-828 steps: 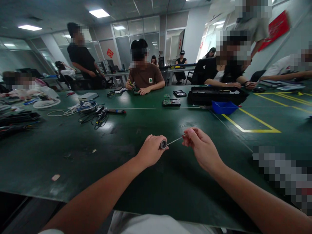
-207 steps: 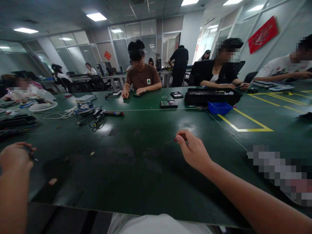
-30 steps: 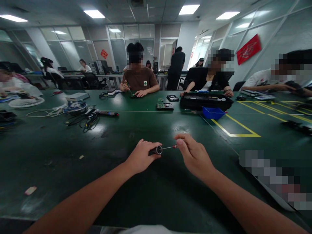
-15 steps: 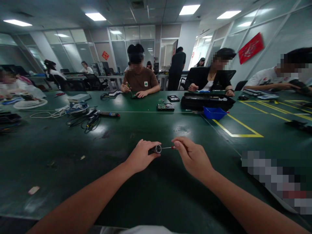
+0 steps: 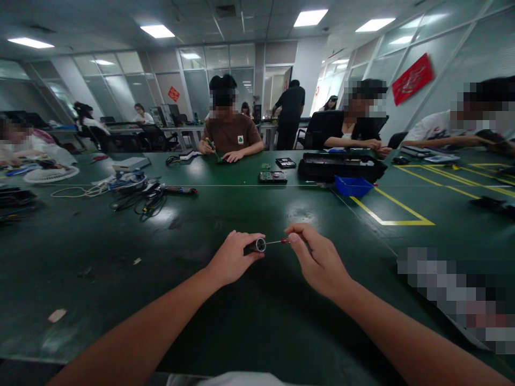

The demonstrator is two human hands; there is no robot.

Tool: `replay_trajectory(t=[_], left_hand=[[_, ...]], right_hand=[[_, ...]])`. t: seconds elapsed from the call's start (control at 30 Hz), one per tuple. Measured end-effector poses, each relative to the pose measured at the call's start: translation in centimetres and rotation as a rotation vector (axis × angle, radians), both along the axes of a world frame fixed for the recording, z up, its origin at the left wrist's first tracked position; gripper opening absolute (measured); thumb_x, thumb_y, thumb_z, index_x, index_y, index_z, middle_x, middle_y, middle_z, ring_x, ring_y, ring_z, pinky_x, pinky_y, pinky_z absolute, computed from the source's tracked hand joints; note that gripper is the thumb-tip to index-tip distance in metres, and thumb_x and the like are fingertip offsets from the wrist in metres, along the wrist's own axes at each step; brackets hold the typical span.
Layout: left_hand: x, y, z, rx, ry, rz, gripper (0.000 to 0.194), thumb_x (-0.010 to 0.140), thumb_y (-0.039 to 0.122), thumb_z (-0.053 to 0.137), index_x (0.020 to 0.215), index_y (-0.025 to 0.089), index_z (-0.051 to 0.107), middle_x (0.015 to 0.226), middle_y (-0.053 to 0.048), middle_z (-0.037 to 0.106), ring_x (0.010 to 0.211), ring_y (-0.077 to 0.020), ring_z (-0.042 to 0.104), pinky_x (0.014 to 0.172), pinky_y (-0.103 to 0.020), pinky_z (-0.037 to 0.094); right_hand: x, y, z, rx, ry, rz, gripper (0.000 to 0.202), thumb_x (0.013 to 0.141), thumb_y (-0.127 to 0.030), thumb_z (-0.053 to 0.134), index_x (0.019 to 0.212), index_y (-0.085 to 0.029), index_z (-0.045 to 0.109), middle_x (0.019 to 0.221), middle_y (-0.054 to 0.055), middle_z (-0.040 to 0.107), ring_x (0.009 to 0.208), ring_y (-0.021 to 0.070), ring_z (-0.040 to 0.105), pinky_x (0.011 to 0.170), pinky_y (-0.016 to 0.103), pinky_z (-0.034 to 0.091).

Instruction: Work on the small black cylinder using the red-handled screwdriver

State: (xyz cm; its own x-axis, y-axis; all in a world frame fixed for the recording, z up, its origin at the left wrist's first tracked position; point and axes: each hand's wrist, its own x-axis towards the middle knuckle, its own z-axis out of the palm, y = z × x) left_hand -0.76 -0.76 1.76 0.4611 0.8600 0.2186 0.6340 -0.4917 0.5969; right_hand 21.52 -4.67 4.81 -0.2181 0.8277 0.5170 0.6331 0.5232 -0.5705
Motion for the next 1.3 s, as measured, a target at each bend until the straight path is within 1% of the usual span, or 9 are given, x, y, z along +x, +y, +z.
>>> replay_trajectory(t=[0.13,0.3,0.43,0.63,0.77,0.87,1.07,1.23,1.3], left_hand=[[0.0,0.02,-0.01,0.005,-0.004,0.01,0.037,0.088,0.03,0.069,0.125,0.03,0.064,0.118,-0.001,0.069,0.109,-0.0238,0.06,0.108,-0.048,0.035],[0.0,0.07,-0.21,0.002,-0.002,-0.001,0.039,0.089,0.031,0.069,0.127,0.03,0.062,0.12,-0.002,0.069,0.113,-0.0241,0.059,0.112,-0.05,0.03],[0.01,0.08,-0.27,-0.013,-0.003,0.02,0.041,0.089,0.034,0.068,0.13,0.031,0.06,0.125,-0.003,0.067,0.119,-0.0252,0.057,0.116,-0.053,0.025],[0.05,-0.02,-0.11,-0.024,0.006,0.019,0.041,0.089,0.035,0.068,0.129,0.031,0.06,0.127,-0.002,0.066,0.121,-0.025,0.056,0.116,-0.053,0.025],[-0.05,0.09,-0.33,-0.009,0.001,0.012,0.041,0.089,0.035,0.068,0.129,0.032,0.06,0.127,-0.002,0.066,0.12,-0.0247,0.057,0.115,-0.053,0.026],[-0.08,0.13,-0.35,0.003,0.009,0.006,0.041,0.088,0.033,0.07,0.129,0.032,0.06,0.124,0.0,0.067,0.118,-0.0242,0.057,0.115,-0.052,0.027],[0.03,0.05,0.02,-0.004,0.028,0.008,0.038,0.087,0.031,0.071,0.125,0.03,0.063,0.115,0.0,0.069,0.108,-0.0234,0.058,0.109,-0.049,0.033],[-0.02,0.07,-0.05,0.01,0.026,0.009,0.039,0.086,0.032,0.072,0.125,0.03,0.064,0.112,-0.001,0.069,0.106,-0.0239,0.058,0.108,-0.048,0.034],[-0.06,0.1,-0.15,0.016,0.03,0.006,0.04,0.087,0.033,0.071,0.126,0.03,0.064,0.112,-0.002,0.069,0.105,-0.0241,0.058,0.108,-0.048,0.034]], right_hand=[[0.04,0.18,-0.04,-0.012,-0.023,-0.006,0.028,0.102,-0.037,0.043,0.104,-0.021,0.065,0.08,0.001,0.071,0.058,0.0137,0.06,0.055,0.027,0.042],[0.03,0.13,-0.05,-0.038,-0.018,-0.035,0.032,0.101,-0.037,0.045,0.122,-0.019,0.06,0.074,0.0,0.072,0.047,0.0128,0.054,0.047,0.027,0.037],[0.0,0.1,-0.01,-0.049,0.009,-0.026,0.033,0.101,-0.036,0.045,0.125,-0.018,0.056,0.077,0.002,0.072,0.048,0.0132,0.054,0.048,0.027,0.038],[-0.13,0.04,-0.14,-0.062,0.023,-0.031,0.031,0.1,-0.036,0.045,0.124,-0.018,0.055,0.072,0.0,0.067,0.052,0.0143,0.058,0.052,0.027,0.042],[-0.13,0.03,-0.16,-0.037,0.049,-0.023,0.024,0.098,-0.032,0.048,0.117,-0.018,0.055,0.084,0.004,0.07,0.071,0.0178,0.067,0.064,0.029,0.049],[-0.07,0.02,-0.01,-0.031,0.028,0.012,0.022,0.098,-0.027,0.047,0.116,-0.019,0.055,0.095,0.006,0.071,0.084,0.0192,0.068,0.072,0.03,0.05],[-0.1,0.07,0.11,-0.082,-0.045,-0.002,0.026,0.102,-0.036,0.042,0.1,-0.022,0.064,0.072,-0.001,0.065,0.059,0.0149,0.06,0.057,0.028,0.043],[-0.17,0.06,0.04,-0.069,-0.005,-0.005,0.026,0.1,-0.03,0.043,0.12,-0.018,0.056,0.081,0.002,0.067,0.063,0.0155,0.061,0.06,0.029,0.044],[-0.17,0.01,0.16,-0.067,0.015,-0.004,0.024,0.099,-0.025,0.043,0.118,-0.017,0.054,0.085,0.004,0.067,0.07,0.0169,0.063,0.065,0.03,0.046]])
